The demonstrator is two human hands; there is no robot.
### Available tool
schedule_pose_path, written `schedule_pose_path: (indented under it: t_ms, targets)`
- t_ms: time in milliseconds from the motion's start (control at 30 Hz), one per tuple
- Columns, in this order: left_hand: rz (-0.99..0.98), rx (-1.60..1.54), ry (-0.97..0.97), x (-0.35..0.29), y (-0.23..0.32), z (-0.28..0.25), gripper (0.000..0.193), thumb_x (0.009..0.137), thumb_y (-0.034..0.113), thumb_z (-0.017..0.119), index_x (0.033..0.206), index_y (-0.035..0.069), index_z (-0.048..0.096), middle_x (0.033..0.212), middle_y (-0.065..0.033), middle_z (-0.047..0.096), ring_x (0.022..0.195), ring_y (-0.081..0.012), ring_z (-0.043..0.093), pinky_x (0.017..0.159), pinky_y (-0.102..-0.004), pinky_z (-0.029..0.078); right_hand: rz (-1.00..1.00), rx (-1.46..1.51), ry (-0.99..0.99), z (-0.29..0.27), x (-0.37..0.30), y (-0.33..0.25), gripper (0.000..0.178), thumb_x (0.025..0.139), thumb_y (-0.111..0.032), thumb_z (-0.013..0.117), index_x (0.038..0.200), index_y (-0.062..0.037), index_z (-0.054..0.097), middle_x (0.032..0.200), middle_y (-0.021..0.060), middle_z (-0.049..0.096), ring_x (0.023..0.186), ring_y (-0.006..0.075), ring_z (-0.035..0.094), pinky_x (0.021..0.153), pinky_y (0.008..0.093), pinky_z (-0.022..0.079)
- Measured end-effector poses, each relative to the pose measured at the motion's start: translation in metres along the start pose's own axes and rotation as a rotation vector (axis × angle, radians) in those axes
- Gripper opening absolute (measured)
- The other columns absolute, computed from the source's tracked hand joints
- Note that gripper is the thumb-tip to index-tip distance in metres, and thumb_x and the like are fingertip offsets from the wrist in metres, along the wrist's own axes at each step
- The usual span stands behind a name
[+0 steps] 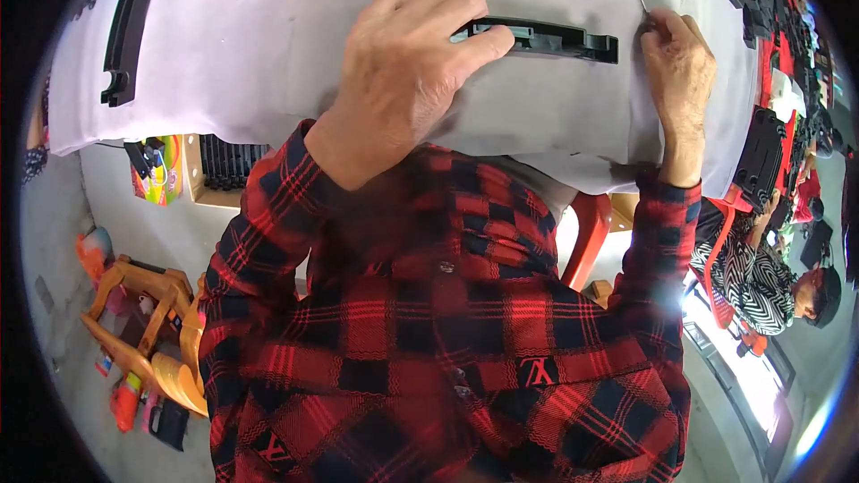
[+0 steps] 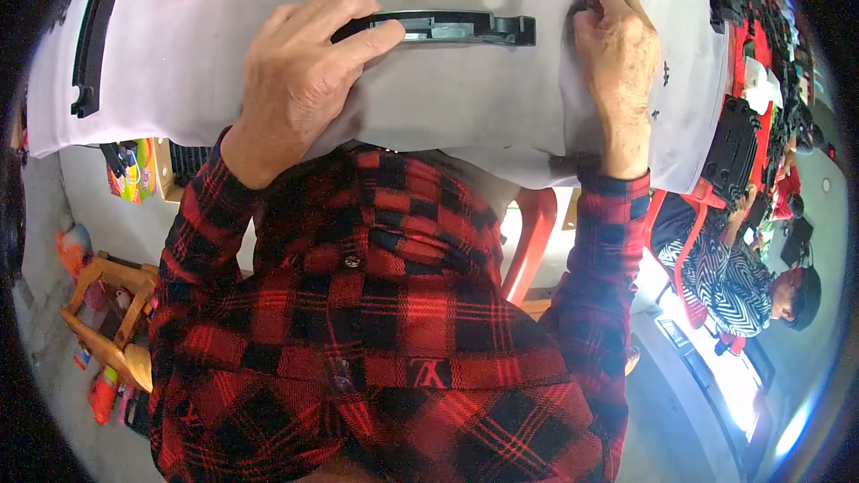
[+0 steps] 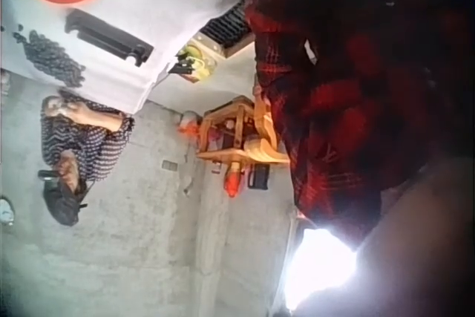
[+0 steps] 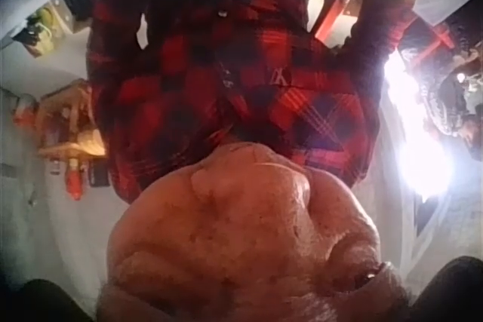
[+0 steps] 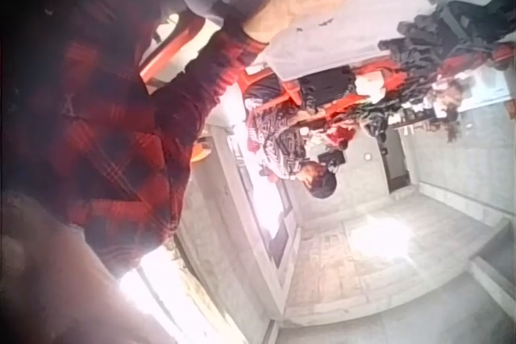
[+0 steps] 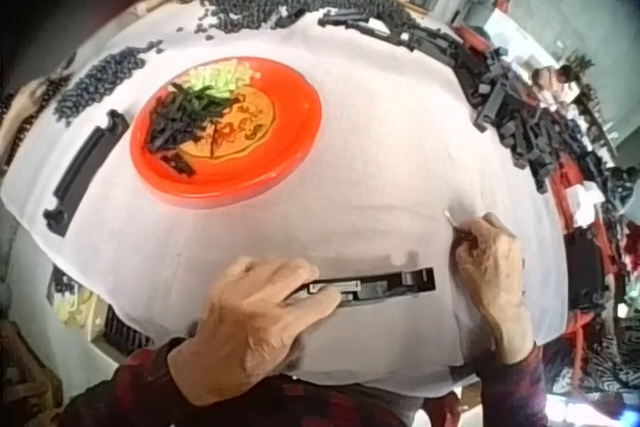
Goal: The person assembles level components by inserting vials into black plastic frames, positioning and securing them using a small tool, and pressing plastic housing pieces together by hand.
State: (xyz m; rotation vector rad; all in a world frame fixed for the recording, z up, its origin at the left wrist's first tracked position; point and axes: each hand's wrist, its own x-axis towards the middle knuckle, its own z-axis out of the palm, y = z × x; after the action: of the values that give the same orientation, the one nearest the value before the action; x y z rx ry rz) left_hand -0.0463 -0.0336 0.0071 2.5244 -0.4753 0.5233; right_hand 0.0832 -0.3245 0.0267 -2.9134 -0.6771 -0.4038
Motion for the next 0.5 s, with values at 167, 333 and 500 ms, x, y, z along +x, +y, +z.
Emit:
schedule_pose_path:
  t_ms: [167, 333, 500]
  targets:
    - [-0.013, 0.031, -0.005, 0.0, 0.002, -0.001, 0.031, 0.077, 0.001, 0.064, 0.101, 0.018, 0.072, 0.105, 0.0016, 0.064, 0.093, -0.0193, 0.063, 0.081, -0.0349, 0.047, 0.09, -0.026, -0.071, -0.001, 0.009, 0.0, 0.019, 0.082, -0.01, 0.063, 0.1, -0.0053, 0.068, 0.087, 0.0156, 0.07, 0.079, 0.0315, 0.07, 0.072, 0.0391, 0.055]
    - [-0.011, 0.045, -0.003, -0.001, 0.001, 0.001, 0.031, 0.077, 0.0, 0.063, 0.1, 0.018, 0.072, 0.104, 0.0017, 0.064, 0.093, -0.0192, 0.063, 0.081, -0.0347, 0.047, 0.225, 0.183, -0.212, -0.007, 0.009, 0.002, 0.019, 0.084, -0.011, 0.06, 0.1, -0.0039, 0.068, 0.075, 0.0102, 0.068, 0.069, 0.0229, 0.066, 0.069, 0.0323, 0.053]
    - [0.0, 0.04, 0.016, 0.001, 0.002, 0.0, 0.032, 0.076, 0.0, 0.063, 0.1, 0.018, 0.072, 0.103, 0.0013, 0.064, 0.093, -0.0194, 0.064, 0.081, -0.0348, 0.047, 0.344, 0.869, -0.087, -0.019, 0.006, 0.005, 0.019, 0.089, -0.011, 0.052, 0.095, -0.0027, 0.069, 0.081, -0.0014, 0.062, 0.071, 0.011, 0.056, 0.062, 0.0274, 0.046]
